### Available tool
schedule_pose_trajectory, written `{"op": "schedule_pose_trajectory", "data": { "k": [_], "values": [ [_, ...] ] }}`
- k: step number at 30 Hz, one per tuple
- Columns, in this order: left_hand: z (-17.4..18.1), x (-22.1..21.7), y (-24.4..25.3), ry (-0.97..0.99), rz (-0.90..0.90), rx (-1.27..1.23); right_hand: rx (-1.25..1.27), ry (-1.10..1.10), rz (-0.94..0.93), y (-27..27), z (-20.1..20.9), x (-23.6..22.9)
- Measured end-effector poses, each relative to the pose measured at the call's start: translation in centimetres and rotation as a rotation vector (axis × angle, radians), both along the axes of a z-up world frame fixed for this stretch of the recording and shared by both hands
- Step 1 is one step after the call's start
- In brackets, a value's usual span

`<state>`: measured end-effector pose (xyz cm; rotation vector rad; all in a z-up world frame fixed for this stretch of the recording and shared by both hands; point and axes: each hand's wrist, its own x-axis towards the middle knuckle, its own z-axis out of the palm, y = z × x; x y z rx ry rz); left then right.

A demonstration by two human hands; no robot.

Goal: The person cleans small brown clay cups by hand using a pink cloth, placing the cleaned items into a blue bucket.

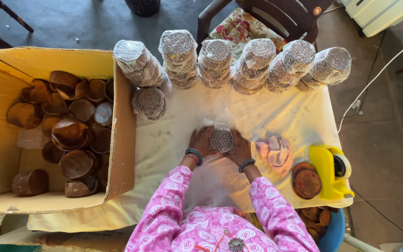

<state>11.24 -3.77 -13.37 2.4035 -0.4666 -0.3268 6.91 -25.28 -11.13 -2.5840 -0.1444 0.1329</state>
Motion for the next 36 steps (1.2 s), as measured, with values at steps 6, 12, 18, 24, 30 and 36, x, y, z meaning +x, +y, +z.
{"op": "schedule_pose_trajectory", "data": {
  "k": [6, 12, 18, 24, 30, 36],
  "values": [
    [0.2, 0.0, -0.2, 0.071, -0.002, 0.169, -0.125, 0.001, -0.025, -0.7, -1.2, -0.1],
    [0.8, 0.8, 0.6, 0.156, -0.108, 0.279, 0.310, -0.277, -0.034, -6.8, -7.9, -1.1],
    [1.6, 0.8, 0.5, 0.191, -0.125, 0.314, 1.147, 0.195, -0.799, -6.1, -8.6, -2.1],
    [1.2, 0.9, 0.6, 0.200, -0.108, 0.292, 1.244, 0.266, -0.858, -6.2, -13.1, -2.2],
    [-0.4, 1.0, 0.1, 0.104, -0.150, 0.354, 0.213, -0.089, -0.694, -6.5, -12.1, -6.4],
    [-2.1, 1.1, 1.2, 0.124, -0.162, -0.031, 0.177, -0.115, -0.640, -3.6, -7.6, -7.6]
  ]
}}
